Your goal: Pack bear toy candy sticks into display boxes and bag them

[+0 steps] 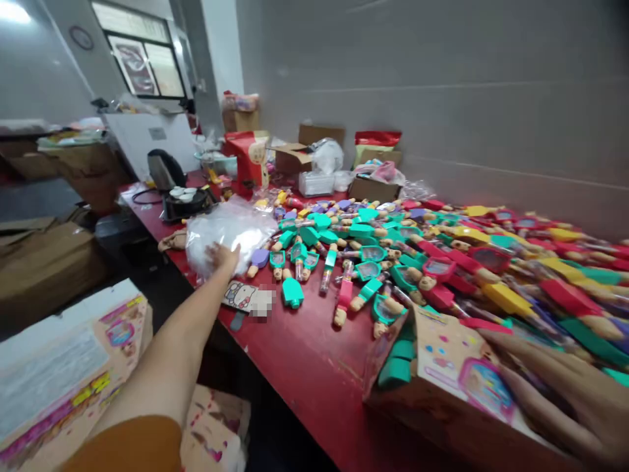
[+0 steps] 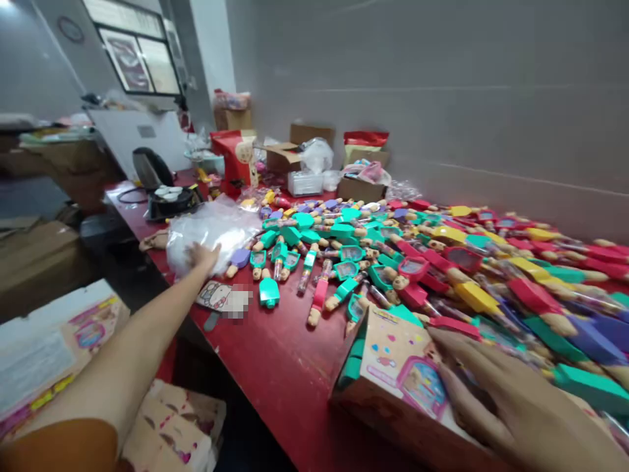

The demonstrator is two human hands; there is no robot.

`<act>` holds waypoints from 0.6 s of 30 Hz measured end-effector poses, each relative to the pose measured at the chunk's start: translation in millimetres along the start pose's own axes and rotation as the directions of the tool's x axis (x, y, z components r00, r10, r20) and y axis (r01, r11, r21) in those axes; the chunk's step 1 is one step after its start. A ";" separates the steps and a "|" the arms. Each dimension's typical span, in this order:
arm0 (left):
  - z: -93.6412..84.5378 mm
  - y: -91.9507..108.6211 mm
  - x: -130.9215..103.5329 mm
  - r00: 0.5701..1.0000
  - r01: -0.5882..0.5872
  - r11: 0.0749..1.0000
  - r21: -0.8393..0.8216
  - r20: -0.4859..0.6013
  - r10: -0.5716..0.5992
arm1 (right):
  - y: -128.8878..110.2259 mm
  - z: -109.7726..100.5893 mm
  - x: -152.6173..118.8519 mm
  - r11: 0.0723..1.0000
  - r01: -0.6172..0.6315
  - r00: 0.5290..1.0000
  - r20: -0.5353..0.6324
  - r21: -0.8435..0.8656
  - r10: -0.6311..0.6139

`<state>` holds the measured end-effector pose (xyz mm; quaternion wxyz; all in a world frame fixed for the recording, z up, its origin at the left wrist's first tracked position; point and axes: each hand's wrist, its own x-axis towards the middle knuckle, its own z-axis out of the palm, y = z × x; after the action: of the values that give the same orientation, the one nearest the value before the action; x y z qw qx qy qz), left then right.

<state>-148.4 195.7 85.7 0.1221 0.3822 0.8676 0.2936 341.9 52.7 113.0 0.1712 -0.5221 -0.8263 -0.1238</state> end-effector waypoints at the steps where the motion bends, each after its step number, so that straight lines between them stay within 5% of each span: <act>1: 1.1 -6.3 10.5 0.999 0.032 0.998 0.047 -0.021 -0.031 | 1.1 -2.1 1.2 0.997 0.053 0.999 -0.006 -0.050 -0.054; 5: 6.6 -16.2 36.0 0.999 0.038 0.985 0.170 -0.026 -0.034 | -9.9 -18.3 11.0 0.975 0.145 0.985 -0.068 -0.170 -0.158; 11: -10.1 9.6 67.2 0.998 -0.016 0.966 0.258 -0.049 0.030 | -36.6 -43.4 26.0 0.963 0.215 0.969 -0.085 -0.161 -0.230; 18: 9.7 -29.4 31.7 1.000 -0.012 0.961 0.277 -0.019 0.018 | -36.6 -47.2 25.3 0.949 0.220 0.956 -0.147 -0.226 -0.256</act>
<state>-183.1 207.3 60.7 0.0558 0.3990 0.8985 0.1742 306.0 39.9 165.5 0.1713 -0.4205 -0.8478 -0.2739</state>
